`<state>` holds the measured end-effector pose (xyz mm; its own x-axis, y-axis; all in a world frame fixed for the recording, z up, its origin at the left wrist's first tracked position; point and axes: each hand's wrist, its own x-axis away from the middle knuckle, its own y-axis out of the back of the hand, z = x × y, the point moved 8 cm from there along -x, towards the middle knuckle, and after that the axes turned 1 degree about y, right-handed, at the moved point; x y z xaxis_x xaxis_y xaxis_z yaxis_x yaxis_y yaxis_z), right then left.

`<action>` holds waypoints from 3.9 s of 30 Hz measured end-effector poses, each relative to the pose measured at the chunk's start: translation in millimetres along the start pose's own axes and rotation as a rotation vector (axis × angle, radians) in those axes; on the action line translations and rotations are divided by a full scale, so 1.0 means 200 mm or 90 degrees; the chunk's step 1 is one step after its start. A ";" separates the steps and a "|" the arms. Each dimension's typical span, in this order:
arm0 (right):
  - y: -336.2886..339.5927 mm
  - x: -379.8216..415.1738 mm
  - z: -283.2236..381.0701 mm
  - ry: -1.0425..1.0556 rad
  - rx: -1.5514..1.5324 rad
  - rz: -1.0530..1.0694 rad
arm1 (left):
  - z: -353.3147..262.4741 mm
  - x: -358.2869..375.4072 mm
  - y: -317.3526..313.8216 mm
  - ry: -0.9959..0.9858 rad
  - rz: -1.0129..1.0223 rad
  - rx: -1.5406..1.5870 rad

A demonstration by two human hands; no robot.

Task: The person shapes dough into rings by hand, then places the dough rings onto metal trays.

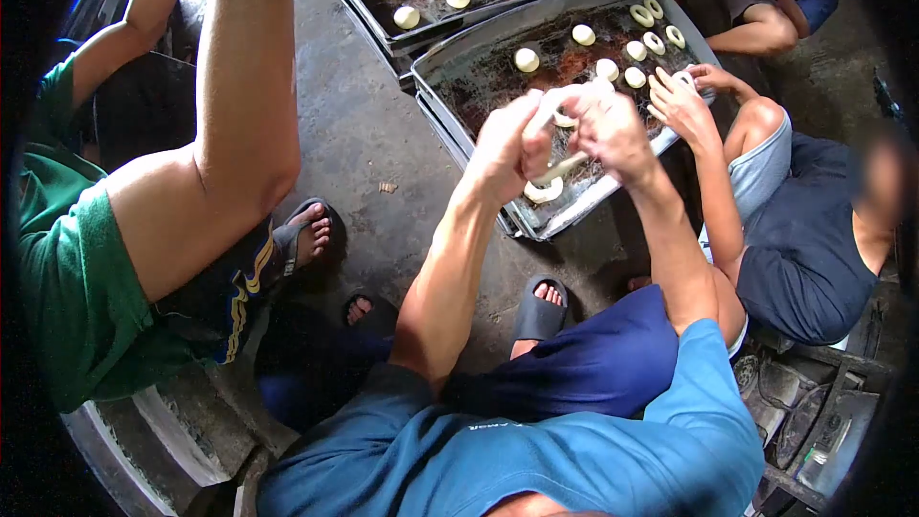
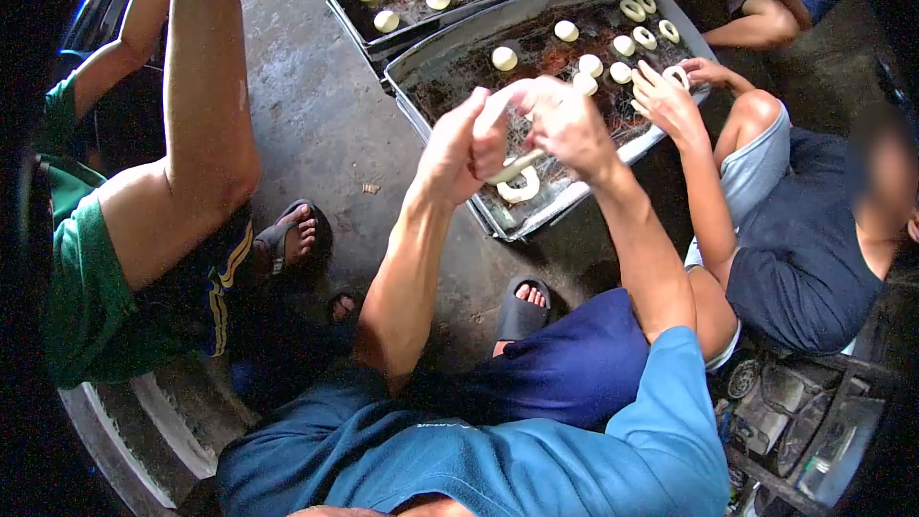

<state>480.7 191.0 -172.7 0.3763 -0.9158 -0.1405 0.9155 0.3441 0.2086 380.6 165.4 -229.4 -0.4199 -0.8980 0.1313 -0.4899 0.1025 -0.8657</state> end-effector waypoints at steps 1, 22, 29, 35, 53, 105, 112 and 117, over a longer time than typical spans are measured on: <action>0.01 0.01 0.03 -0.177 -0.072 0.011 | 0.04 0.01 -0.03 0.081 0.004 -0.109; 0.35 -0.01 -0.32 -0.151 0.319 0.016 | -0.01 -0.16 0.40 -0.141 -0.154 -0.362; 0.70 0.11 -1.01 -0.443 0.102 -0.097 | -0.17 -0.14 0.33 -0.260 -0.159 -0.263; 0.93 0.13 -1.27 -0.456 0.329 -0.033 | -0.14 -0.17 0.43 -0.239 -0.237 -0.282; 0.13 -0.21 -0.53 -0.141 0.085 0.144 | -0.02 -0.33 0.32 -0.500 -0.210 -0.967; 0.03 -0.76 -0.87 -0.087 0.365 -0.066 | -0.48 0.06 0.50 -0.236 -0.268 -0.293; -0.16 -0.30 -0.36 -0.090 -0.069 -0.023 | -0.23 -0.10 0.41 -0.211 -0.203 -0.303; -0.04 -0.15 -0.27 -0.076 -0.063 -0.021 | -0.13 -0.12 0.16 -0.302 -0.149 -0.310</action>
<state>470.2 227.8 -221.2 0.3312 -0.9431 -0.0282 0.9389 0.3265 0.1084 355.0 202.0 -248.2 0.0605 -0.9976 -0.0327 -0.8584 -0.0353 -0.5117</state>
